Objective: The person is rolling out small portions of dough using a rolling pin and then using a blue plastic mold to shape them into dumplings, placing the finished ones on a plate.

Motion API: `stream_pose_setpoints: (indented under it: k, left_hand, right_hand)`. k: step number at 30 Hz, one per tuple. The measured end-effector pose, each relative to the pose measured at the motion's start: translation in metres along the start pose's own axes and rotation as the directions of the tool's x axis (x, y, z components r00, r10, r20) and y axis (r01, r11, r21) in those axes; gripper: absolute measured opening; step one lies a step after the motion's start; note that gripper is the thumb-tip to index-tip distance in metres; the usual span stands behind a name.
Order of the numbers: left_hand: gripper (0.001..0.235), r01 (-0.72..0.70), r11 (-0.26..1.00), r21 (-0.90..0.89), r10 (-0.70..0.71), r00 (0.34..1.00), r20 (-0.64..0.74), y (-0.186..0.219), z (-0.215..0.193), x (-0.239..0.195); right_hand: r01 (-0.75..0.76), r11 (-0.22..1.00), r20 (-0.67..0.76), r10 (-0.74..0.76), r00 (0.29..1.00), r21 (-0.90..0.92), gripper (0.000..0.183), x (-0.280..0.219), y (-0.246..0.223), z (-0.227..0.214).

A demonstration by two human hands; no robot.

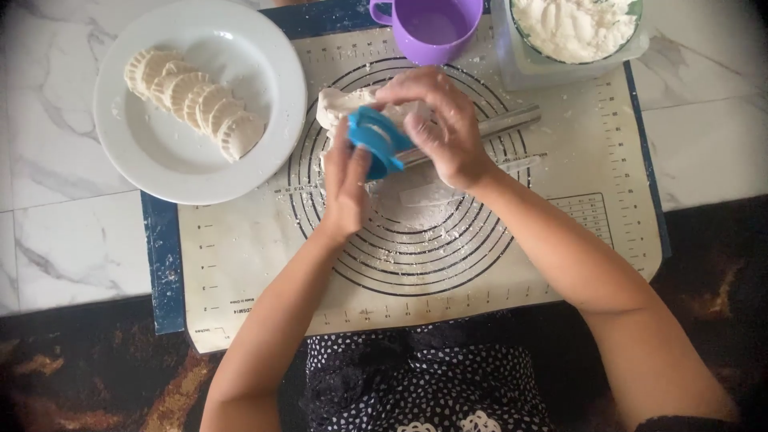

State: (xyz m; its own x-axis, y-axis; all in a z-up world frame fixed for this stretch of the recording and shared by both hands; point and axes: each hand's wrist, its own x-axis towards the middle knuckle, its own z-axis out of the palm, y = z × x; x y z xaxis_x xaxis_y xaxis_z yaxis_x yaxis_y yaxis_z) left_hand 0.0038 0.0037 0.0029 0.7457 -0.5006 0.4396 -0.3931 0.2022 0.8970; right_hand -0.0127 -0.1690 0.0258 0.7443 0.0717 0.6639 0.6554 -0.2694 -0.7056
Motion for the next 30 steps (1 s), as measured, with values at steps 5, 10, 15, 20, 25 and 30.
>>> stream_pose_setpoints:
  k: [5,10,15,20,25,30]
  left_hand:
    - [0.035,0.042,0.999,-0.018,-0.043,0.999,-0.033,0.014,-0.005,0.001]
    - [0.035,0.044,0.999,-0.018,-0.045,0.998,-0.048,0.008,-0.006,0.000]
    - [0.036,0.055,0.998,-0.014,-0.056,0.996,-0.064,0.008,-0.006,0.001]
    - [0.043,0.132,0.972,-0.195,-0.152,0.984,-0.090,-0.002,-0.006,0.000]
    - [0.041,0.118,0.857,-0.502,-0.183,0.980,-0.082,-0.020,-0.012,-0.002]
    - [0.042,0.183,0.740,-0.647,-0.330,0.937,-0.113,-0.021,-0.018,0.005]
  right_hand:
    - [0.071,0.987,0.063,-0.063,0.996,-0.143,0.018,-0.005,-0.007,0.005]
    - [0.086,0.967,0.067,-0.072,0.995,-0.242,0.023,-0.004,-0.015,0.007]
    - [0.084,0.970,0.020,-0.081,0.996,-0.227,0.016,-0.001,-0.022,0.007]
    - [0.126,0.944,0.002,-0.132,0.991,-0.306,0.014,-0.005,-0.010,0.008]
    - [0.163,0.937,0.040,-0.158,0.987,-0.308,0.019,-0.007,-0.007,0.011]
    - [0.161,0.914,0.048,-0.155,0.987,-0.372,0.029,-0.006,-0.011,0.011]
